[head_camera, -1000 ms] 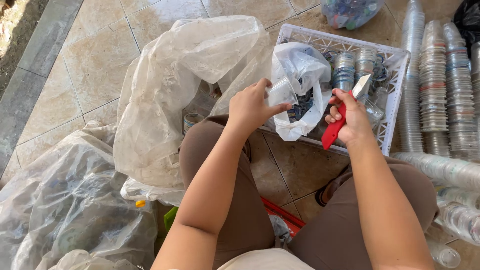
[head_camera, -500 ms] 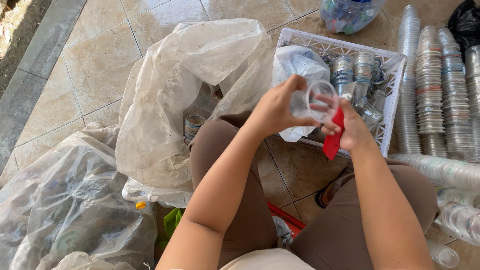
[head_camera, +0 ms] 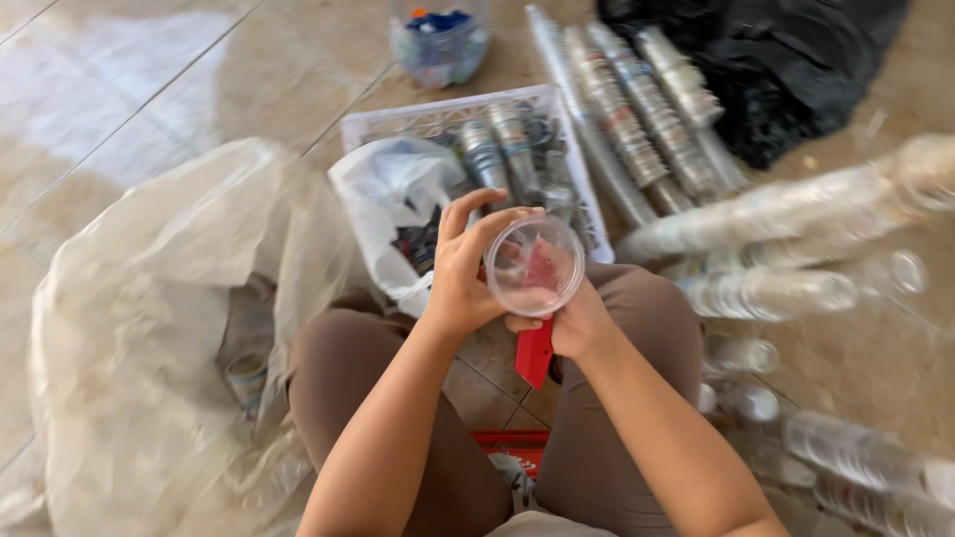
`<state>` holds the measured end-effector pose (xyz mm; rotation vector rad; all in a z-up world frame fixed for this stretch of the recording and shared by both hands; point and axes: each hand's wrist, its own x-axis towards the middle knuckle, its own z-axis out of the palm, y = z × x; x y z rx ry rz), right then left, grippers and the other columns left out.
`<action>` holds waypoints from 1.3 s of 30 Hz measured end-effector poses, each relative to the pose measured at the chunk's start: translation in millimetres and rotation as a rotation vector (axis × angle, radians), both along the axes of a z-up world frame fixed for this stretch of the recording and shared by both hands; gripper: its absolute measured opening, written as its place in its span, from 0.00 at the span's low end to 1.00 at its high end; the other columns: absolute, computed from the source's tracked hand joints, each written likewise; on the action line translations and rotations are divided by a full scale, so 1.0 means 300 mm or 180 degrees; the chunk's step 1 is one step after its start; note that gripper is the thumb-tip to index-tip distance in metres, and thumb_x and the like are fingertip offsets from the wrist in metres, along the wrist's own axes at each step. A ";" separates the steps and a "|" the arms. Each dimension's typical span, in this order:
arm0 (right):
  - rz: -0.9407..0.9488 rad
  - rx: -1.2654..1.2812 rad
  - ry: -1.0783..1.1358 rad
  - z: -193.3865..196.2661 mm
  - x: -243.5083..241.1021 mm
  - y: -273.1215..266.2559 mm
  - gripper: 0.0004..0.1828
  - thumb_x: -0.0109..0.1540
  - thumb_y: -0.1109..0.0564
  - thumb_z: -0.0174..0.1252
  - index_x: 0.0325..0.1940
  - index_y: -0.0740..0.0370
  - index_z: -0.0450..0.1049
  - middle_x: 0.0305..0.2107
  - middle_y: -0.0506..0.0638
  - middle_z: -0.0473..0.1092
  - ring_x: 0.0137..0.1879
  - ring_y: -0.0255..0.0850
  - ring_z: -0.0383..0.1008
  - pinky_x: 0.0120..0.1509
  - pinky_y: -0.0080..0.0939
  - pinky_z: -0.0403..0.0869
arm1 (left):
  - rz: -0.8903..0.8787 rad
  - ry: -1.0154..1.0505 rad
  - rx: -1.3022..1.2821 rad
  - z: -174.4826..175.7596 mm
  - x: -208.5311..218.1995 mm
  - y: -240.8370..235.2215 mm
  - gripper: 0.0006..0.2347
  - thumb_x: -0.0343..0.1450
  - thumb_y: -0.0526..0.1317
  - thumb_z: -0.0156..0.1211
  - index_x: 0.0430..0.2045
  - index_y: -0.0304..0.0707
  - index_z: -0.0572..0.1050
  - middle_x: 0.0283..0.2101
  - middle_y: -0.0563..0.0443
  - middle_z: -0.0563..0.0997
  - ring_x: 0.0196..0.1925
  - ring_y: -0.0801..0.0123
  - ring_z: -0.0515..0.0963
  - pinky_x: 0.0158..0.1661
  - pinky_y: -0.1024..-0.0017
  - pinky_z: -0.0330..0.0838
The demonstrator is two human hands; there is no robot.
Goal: The person sits on the floor and uses a red utility knife to cut the rims off clear plastic cups. They pick up cups from a white crate, cut the top edge, and place the trimmed cups into a stack on the floor.
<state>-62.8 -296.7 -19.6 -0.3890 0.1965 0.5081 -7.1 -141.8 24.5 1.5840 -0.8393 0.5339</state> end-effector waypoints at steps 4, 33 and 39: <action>-0.1451 -0.1157 0.0792 0.230 -0.108 -0.081 0.22 0.60 0.42 0.65 0.47 0.61 0.76 0.35 0.55 0.79 0.35 0.46 0.80 0.46 0.46 0.79 | -0.0578 0.0052 0.0026 -0.005 -0.017 -0.096 0.46 0.59 0.71 0.64 0.66 0.39 0.62 0.67 0.51 0.72 0.71 0.49 0.65 0.70 0.52 0.54; -0.2129 -0.8322 -0.0488 0.050 -0.459 -0.886 0.31 0.58 0.52 0.78 0.60 0.68 0.75 0.43 0.65 0.78 0.37 0.50 0.77 0.36 0.47 0.74 | -0.0550 0.0720 0.0910 0.019 -0.003 -0.009 0.34 0.68 0.39 0.65 0.68 0.36 0.52 0.55 0.41 0.79 0.57 0.53 0.78 0.60 0.57 0.65; -0.2639 -0.8235 -0.0730 0.034 -0.453 -0.809 0.28 0.58 0.60 0.75 0.59 0.67 0.72 0.45 0.63 0.74 0.45 0.56 0.74 0.46 0.53 0.72 | -0.0535 0.0585 0.0958 0.031 -0.003 -0.003 0.33 0.67 0.37 0.67 0.66 0.33 0.56 0.53 0.42 0.80 0.53 0.54 0.79 0.58 0.60 0.67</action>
